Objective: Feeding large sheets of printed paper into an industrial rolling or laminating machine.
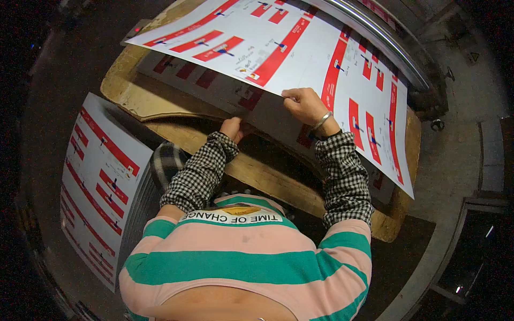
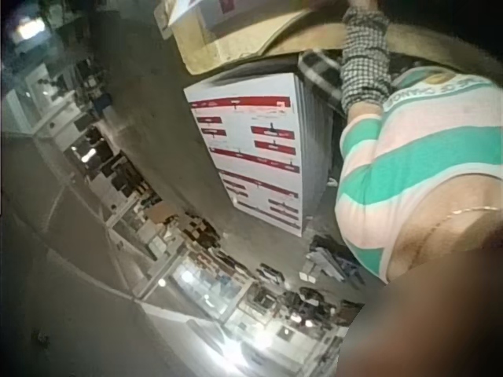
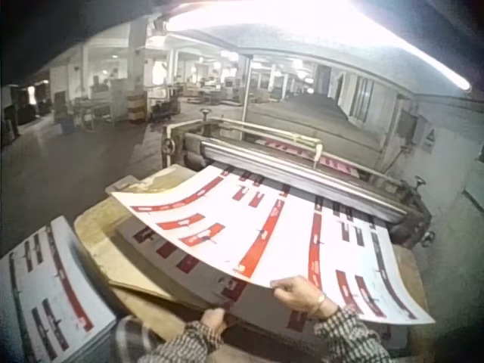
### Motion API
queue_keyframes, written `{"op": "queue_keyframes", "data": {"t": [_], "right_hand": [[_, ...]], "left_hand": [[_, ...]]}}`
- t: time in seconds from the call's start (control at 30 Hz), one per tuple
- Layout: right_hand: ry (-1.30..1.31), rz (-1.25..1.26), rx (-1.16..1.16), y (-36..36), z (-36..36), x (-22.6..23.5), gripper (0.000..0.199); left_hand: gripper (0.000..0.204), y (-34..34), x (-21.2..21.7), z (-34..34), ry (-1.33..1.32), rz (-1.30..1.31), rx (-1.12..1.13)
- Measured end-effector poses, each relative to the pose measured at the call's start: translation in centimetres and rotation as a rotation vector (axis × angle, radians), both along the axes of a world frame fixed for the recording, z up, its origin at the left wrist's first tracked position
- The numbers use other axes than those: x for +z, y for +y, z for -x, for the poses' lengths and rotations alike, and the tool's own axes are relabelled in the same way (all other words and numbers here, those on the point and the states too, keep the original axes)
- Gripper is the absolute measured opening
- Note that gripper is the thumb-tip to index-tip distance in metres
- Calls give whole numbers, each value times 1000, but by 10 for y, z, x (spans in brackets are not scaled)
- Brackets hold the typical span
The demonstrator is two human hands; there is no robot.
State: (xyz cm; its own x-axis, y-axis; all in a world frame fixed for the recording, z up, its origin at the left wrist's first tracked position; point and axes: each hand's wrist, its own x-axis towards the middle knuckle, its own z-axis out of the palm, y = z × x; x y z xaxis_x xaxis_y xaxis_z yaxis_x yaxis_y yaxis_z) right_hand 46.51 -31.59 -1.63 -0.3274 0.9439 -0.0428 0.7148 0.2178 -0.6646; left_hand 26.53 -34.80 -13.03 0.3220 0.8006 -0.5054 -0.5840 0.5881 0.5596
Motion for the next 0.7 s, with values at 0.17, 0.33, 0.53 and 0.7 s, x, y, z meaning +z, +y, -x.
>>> {"op": "queue_keyframes", "data": {"t": [0.17,0.33,0.53,0.7], "right_hand": [[5,182,17,-12,2,-21,31],[29,194,109,20,-17,11,30],[-209,251,-189,50,-21,-67,37],[-374,42,-99,33,2,-95,69]], "left_hand": [[28,14,-3,-17,102,167,149],[28,45,76,-27,169,123,136],[30,21,-9,-19,116,49,26],[28,17,-8,-19,144,65,27]]}}
